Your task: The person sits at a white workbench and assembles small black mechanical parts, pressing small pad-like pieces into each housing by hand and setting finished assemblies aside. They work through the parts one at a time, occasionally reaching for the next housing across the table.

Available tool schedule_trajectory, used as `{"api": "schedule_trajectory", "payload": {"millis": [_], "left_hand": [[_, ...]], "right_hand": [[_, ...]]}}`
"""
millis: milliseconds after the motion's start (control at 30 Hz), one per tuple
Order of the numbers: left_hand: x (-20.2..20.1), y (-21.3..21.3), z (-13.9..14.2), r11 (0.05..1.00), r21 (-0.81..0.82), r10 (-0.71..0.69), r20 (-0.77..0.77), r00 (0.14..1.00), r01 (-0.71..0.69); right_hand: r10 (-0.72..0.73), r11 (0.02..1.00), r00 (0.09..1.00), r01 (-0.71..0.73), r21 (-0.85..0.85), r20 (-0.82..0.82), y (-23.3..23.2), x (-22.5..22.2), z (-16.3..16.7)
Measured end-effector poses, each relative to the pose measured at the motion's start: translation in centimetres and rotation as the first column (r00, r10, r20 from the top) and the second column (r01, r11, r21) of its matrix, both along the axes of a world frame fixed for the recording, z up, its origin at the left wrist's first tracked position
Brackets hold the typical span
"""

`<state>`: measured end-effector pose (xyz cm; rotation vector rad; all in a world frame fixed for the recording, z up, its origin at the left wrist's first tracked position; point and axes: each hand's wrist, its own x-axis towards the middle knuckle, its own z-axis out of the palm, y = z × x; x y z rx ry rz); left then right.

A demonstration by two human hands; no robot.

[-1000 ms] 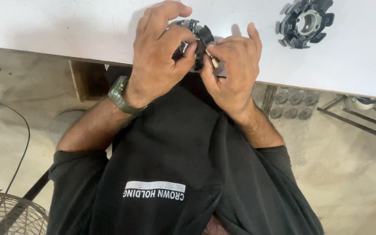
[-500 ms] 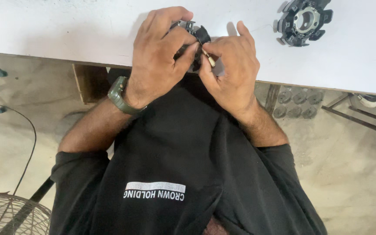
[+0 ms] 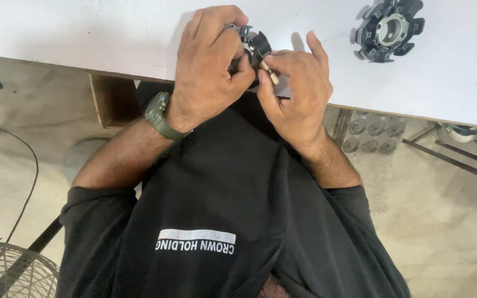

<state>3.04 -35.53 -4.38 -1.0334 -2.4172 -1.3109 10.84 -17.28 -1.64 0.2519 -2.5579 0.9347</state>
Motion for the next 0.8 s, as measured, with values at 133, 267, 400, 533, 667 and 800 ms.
{"api": "schedule_trajectory", "payload": {"millis": [133,267,400,533,667,800], "left_hand": [[0.0,-0.3,0.5,0.998,0.068,0.003,0.008,1.0,-0.003],[-0.5,-0.7,1.4,0.997,0.069,-0.037,0.05,0.998,0.034],[-1.0,-1.1,2.3,0.996,0.009,-0.088,-0.014,0.996,0.088],[-1.1,-1.4,2.8,0.981,-0.089,-0.176,-0.049,0.983,0.172],[-0.7,-1.1,2.1,0.986,-0.079,-0.148,-0.022,0.989,0.146],[-0.2,-0.6,0.8,0.997,-0.04,-0.063,-0.016,0.998,0.062]], "right_hand": [[-0.013,0.998,0.999,0.016,0.061,-0.045,-0.3,-0.2,0.0],[0.012,0.996,0.999,-0.008,0.094,-0.04,-0.1,-0.3,0.2],[0.024,0.997,1.0,-0.024,0.078,0.004,0.1,-0.4,0.3],[0.026,0.998,1.0,-0.026,0.054,0.003,0.1,-0.5,0.3],[0.029,0.999,1.0,-0.029,0.021,-0.003,0.2,-0.4,0.3],[0.01,0.998,1.0,-0.009,-0.063,0.007,0.4,0.0,0.2]]}}
